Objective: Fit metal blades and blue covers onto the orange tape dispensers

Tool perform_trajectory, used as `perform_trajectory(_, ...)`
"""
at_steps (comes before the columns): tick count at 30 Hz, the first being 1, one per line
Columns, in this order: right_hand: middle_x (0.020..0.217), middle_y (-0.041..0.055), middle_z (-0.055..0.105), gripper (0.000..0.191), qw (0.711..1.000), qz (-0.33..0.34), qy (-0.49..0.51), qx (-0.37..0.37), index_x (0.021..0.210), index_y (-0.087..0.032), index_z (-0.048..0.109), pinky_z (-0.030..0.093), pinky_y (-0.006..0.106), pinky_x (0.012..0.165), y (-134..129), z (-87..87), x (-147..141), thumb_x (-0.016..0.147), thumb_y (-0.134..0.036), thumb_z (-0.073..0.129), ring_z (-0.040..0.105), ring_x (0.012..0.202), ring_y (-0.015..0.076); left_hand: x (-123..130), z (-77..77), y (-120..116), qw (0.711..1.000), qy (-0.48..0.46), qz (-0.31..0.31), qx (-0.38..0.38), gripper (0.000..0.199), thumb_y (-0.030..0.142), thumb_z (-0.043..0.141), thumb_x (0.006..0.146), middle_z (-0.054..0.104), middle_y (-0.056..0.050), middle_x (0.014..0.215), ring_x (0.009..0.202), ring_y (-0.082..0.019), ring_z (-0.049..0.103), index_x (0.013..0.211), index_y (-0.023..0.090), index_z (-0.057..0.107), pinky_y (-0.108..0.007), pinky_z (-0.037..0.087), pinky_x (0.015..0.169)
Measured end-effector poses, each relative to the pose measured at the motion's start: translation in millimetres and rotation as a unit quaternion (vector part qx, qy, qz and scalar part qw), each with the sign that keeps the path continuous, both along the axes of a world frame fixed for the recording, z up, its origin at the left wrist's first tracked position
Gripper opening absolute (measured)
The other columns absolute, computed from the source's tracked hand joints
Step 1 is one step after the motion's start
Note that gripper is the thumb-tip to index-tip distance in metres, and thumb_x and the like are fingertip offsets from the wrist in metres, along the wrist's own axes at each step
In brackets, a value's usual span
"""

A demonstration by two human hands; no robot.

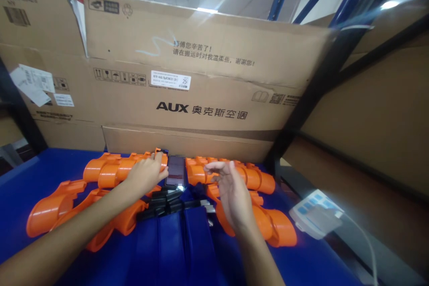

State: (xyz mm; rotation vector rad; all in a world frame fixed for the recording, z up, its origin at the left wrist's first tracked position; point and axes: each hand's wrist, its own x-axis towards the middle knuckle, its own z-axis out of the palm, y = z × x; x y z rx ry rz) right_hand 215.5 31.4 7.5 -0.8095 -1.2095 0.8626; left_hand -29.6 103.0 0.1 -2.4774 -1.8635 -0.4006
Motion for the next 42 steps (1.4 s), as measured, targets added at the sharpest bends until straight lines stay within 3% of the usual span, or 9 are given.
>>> perform_trajectory(8,0.088,0.0066,0.076,0.056,1.000,0.007,-0.014,-0.004,0.090,-0.023,0.077,0.051,0.038,0.078,-4,2.7,-2,0.106,-0.062,0.041,0.068,0.086,0.0258,3,-10.7,6,1.000,0.020,0.003,-0.010,0.055,0.036,0.050,0.098,0.076,-0.025,0.123,0.106,-0.040,0.074,0.146,0.010,0.050,-0.048,0.052,0.091)
perform_trajectory(13,0.084,0.0059,0.075,0.057,1.000,0.014,0.000,-0.002,0.088,-0.023,0.077,0.052,0.039,0.078,-4,4.3,-2,0.105,-0.063,0.042,0.068,0.083,0.0254,-1,-14.9,15,1.000,0.018,-0.014,-0.013,0.058,0.034,0.047,0.099,0.067,-0.027,0.141,0.118,-0.039,0.070,0.150,0.007,0.047,-0.045,0.051,0.096)
perform_trajectory(17,0.082,0.0065,0.075,0.056,1.000,0.011,0.008,0.000,0.085,-0.022,0.077,0.051,0.039,0.076,-4,3.8,0,0.103,-0.065,0.045,0.066,0.080,0.0252,-7,-9.5,20,0.999,0.023,-0.023,-0.006,0.054,0.037,0.050,0.097,0.067,-0.026,0.136,0.125,-0.040,0.064,0.144,0.009,0.056,-0.049,0.048,0.103)
perform_trajectory(21,0.084,0.0059,0.074,0.058,1.000,0.007,0.009,0.002,0.084,-0.023,0.076,0.049,0.037,0.074,-2,3.2,3,0.104,-0.065,0.042,0.063,0.079,0.0244,-26,6.2,28,0.998,0.027,-0.061,0.000,0.045,0.034,0.052,0.095,0.068,-0.023,0.135,0.132,-0.041,0.055,0.134,0.016,0.067,-0.052,0.042,0.110)
perform_trajectory(24,0.084,0.0052,0.073,0.056,1.000,0.007,0.015,0.007,0.084,-0.024,0.076,0.048,0.037,0.075,-1,3.4,4,0.105,-0.063,0.042,0.063,0.079,0.0242,-49,14.6,35,0.995,0.032,-0.088,-0.020,0.051,0.027,0.059,0.087,0.069,-0.019,0.137,0.132,-0.040,0.056,0.136,0.020,0.067,-0.052,0.041,0.111)
perform_trajectory(30,0.083,0.0062,0.074,0.053,0.999,0.004,0.045,0.003,0.082,-0.022,0.078,0.049,0.038,0.077,1,2.6,4,0.103,-0.061,0.048,0.065,0.082,0.0246,-81,1.8,42,0.989,0.036,-0.126,-0.067,0.072,0.023,0.072,0.073,0.071,-0.014,0.140,0.126,-0.038,0.065,0.144,0.023,0.061,-0.046,0.045,0.108)
perform_trajectory(36,0.082,0.0061,0.074,0.051,0.999,0.004,0.051,-0.002,0.082,-0.022,0.079,0.050,0.038,0.079,2,3.0,2,0.103,-0.060,0.051,0.066,0.082,0.0241,-92,-6.1,49,0.987,0.021,-0.146,-0.054,0.081,0.026,0.074,0.076,0.057,-0.017,0.158,0.144,-0.038,0.053,0.154,0.027,0.052,-0.047,0.041,0.115)
perform_trajectory(42,0.083,0.0070,0.074,0.048,0.999,0.017,0.028,-0.019,0.083,-0.021,0.079,0.050,0.037,0.079,-3,3.8,-1,0.101,-0.059,0.057,0.066,0.083,0.0246,-107,17.5,50,0.985,-0.004,-0.171,-0.025,0.084,0.029,0.069,0.083,0.055,-0.017,0.158,0.147,-0.037,0.048,0.162,0.025,0.041,-0.050,0.040,0.118)
